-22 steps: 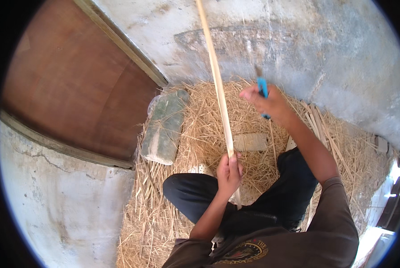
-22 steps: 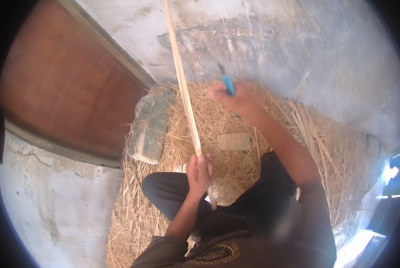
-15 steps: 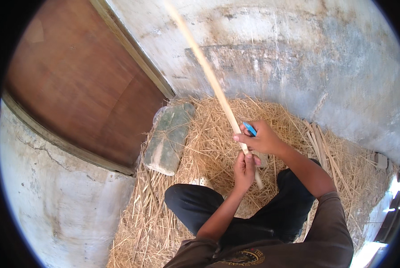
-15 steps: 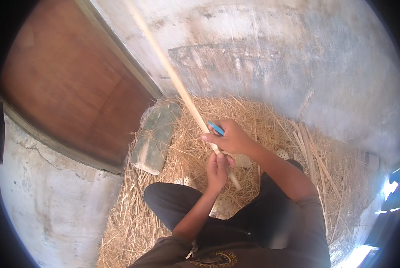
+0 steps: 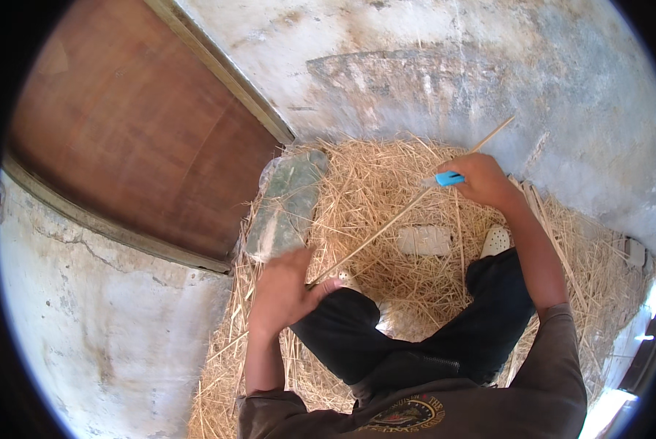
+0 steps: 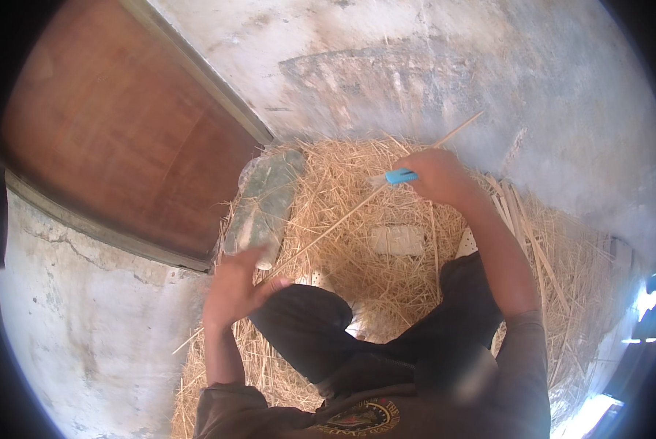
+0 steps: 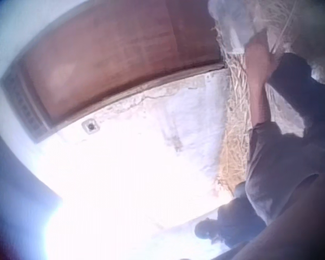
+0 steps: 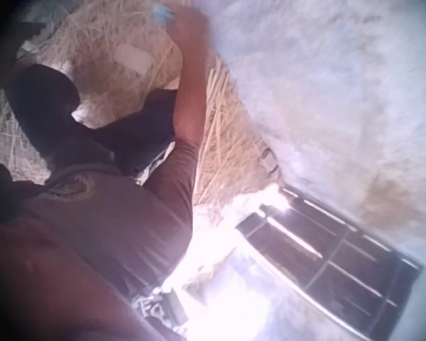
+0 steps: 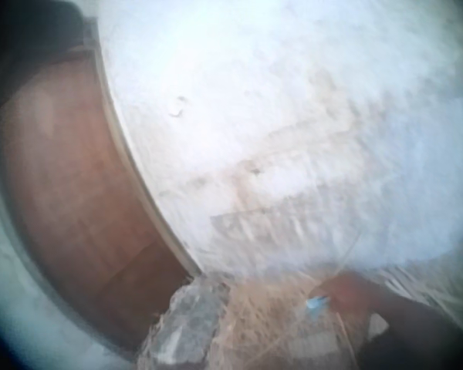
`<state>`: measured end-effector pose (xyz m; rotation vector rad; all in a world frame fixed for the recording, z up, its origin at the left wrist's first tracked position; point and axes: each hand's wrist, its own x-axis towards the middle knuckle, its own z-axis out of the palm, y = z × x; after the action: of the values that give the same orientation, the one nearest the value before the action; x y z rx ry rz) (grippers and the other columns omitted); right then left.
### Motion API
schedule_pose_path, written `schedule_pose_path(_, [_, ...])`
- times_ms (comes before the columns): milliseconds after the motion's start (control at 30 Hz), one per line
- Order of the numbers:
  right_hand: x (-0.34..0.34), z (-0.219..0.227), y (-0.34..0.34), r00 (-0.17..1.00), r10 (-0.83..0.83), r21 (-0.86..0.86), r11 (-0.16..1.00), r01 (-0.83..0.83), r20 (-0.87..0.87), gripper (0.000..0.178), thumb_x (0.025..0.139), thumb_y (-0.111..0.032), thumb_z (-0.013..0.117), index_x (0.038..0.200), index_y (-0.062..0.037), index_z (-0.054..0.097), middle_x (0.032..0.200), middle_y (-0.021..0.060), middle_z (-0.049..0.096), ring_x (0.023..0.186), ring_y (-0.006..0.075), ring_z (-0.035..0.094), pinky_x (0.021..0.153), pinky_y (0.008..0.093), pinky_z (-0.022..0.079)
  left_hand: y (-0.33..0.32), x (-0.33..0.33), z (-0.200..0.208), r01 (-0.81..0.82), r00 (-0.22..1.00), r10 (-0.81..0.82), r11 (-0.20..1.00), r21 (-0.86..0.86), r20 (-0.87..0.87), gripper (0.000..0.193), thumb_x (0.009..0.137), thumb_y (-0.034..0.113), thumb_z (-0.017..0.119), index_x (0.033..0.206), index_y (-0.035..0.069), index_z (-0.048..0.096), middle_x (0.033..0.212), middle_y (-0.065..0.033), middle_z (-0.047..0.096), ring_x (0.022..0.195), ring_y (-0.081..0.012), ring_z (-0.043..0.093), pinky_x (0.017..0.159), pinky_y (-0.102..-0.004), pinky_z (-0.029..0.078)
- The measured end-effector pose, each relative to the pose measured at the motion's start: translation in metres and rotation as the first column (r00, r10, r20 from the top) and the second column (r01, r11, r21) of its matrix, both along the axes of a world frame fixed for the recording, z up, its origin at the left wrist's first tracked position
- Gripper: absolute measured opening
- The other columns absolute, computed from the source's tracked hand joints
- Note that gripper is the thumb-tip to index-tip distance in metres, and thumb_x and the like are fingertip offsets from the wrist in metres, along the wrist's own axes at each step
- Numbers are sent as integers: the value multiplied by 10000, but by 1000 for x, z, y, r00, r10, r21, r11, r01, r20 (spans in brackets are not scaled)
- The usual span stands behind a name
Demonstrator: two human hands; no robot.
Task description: The person sits on a straw-covered floor and uses a blue utility knife to shave a long, thin bamboo stick. They hold the stick vertically and scrape the blade along its length to remove the outer layer, rotating the stick to work on different sides.
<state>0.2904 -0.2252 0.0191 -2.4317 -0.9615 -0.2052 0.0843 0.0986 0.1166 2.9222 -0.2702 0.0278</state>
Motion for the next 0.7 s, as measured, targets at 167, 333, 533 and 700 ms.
schedule_pose_path(167, [5,-8,-5,992,-53,103,994,41,111,375,750,-78,675,1117,-154,661,902,67,685,823,259,654,722,392,507,-5,-25,-110,-262,878,-158,630,-731,-451,342,997,339,489,1081,18,573,601,-12,478,474,-86,441,468,-241,367])
schedule_pose_path(333, [-25,2,29,962,-273,208,942,265,8,389,812,-354,707,1126,-142,619,773,82,667,673,254,651,599,406,499,-55,-24,-140,-617,781,-233,-146,-773,-579,324,1053,299,323,973,60,526,566,36,325,383,-48,258,392,-210,242])
schedule_pose_path(533, [-68,-2,57,993,-35,-181,983,15,-108,637,762,-728,575,780,-95,649,600,101,611,530,279,623,491,394,469,-64,-9,-139,-665,747,-439,-510,-546,-499,319,1052,301,307,1002,72,523,557,36,340,353,-52,237,391,-214,263])
schedule_pose_path(700, [-88,-9,69,989,89,-145,984,-106,-119,757,775,-783,477,604,-59,614,509,123,575,463,297,599,451,416,452,-69,-10,-139,-657,754,-420,-457,-599,-506,311,1046,302,328,1049,69,535,562,34,350,358,-58,232,400,-217,257])
